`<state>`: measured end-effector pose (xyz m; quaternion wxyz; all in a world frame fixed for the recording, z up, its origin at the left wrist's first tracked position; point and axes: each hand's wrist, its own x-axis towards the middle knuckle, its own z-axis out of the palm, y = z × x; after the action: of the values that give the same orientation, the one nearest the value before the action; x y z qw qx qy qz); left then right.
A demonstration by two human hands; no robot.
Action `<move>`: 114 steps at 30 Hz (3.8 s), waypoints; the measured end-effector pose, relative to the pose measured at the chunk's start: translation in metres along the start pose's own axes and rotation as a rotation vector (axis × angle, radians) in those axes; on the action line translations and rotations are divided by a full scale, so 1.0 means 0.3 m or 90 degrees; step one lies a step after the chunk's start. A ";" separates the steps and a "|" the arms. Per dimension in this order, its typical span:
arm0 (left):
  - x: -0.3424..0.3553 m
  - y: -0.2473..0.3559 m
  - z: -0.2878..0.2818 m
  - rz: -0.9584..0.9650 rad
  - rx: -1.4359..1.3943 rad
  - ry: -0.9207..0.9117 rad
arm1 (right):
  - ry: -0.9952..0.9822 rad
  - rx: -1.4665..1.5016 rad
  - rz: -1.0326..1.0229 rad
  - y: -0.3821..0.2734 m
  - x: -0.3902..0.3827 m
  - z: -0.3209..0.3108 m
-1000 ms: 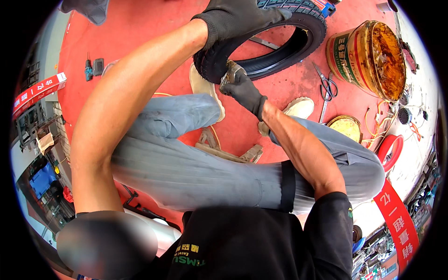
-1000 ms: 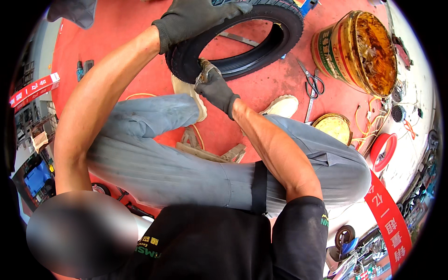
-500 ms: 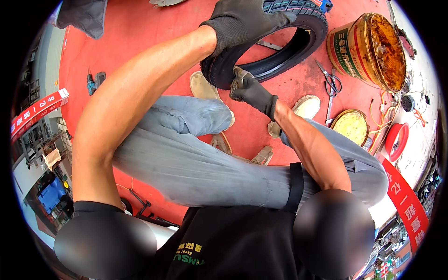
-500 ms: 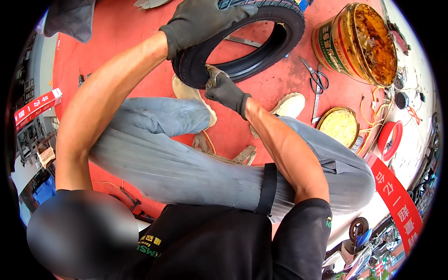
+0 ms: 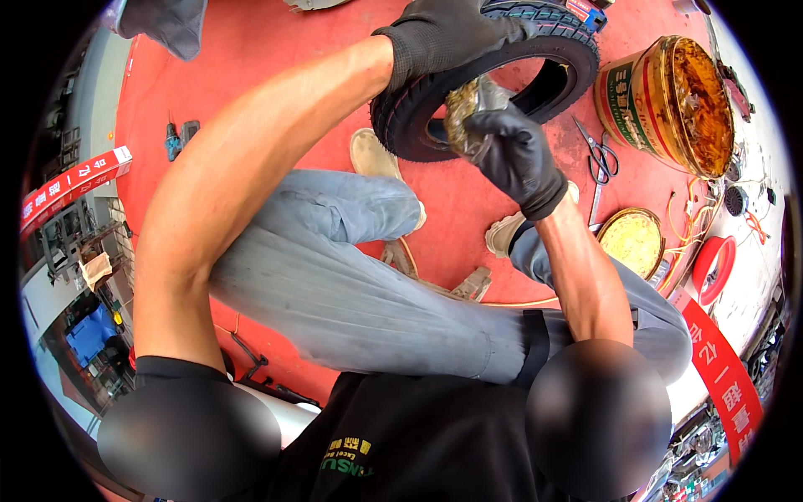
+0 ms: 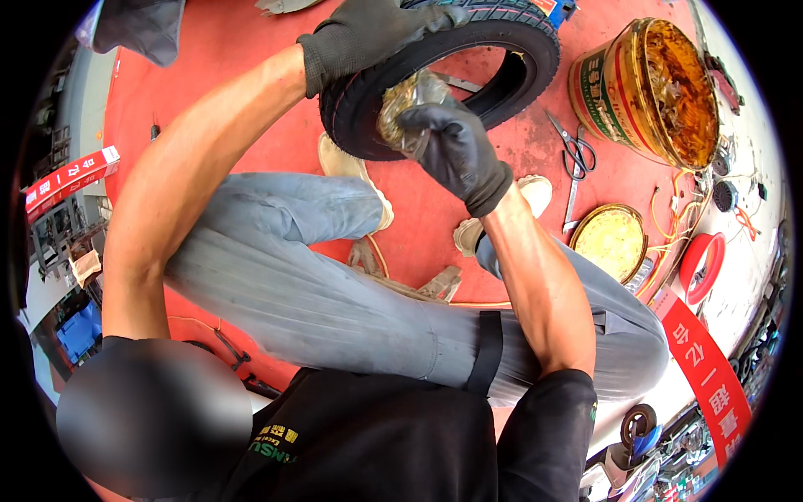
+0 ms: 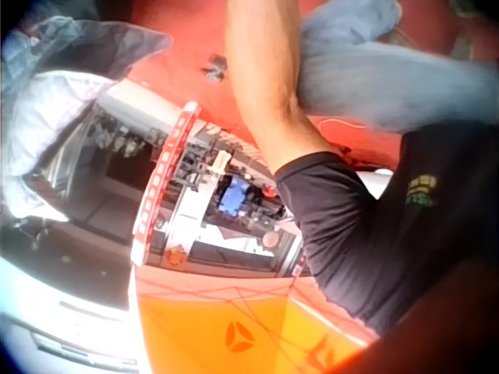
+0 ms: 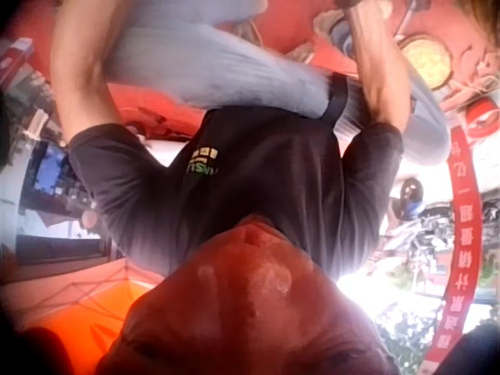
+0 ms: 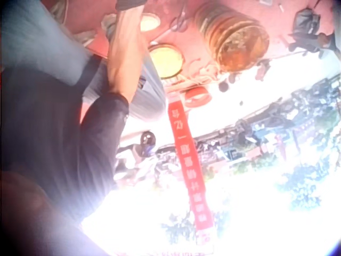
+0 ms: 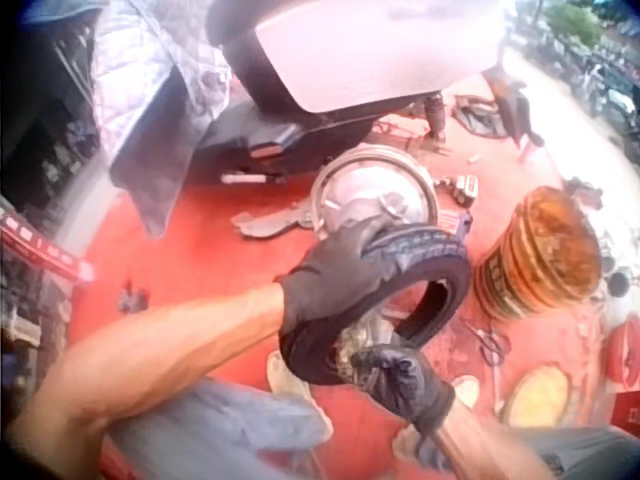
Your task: The person sits on the floor and applies a thick, yellowish paste from a bucket onto the inner surface of a motorcycle tire using a cloth. They repeatedly dip the cloth into the bucket and rub the substance along the tire's inner circumference.
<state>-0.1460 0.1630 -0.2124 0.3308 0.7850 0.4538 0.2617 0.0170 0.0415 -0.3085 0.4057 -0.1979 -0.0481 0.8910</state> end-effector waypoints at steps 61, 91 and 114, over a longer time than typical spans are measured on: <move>-0.173 0.015 -0.070 -0.061 0.261 -0.052 | 0.166 -0.757 -0.125 -0.236 -0.058 -0.348; -0.165 0.005 -0.091 -0.037 0.260 -0.030 | 0.020 -1.339 -0.155 0.083 0.033 -0.526; -0.174 0.033 -0.090 -0.048 0.248 -0.017 | 0.014 -1.167 -0.221 0.155 0.094 -0.597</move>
<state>-0.1836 0.1206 -0.1932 0.1886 0.8199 0.5205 0.1459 0.0377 0.0181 -0.4932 0.2192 -0.4393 -0.7575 0.4303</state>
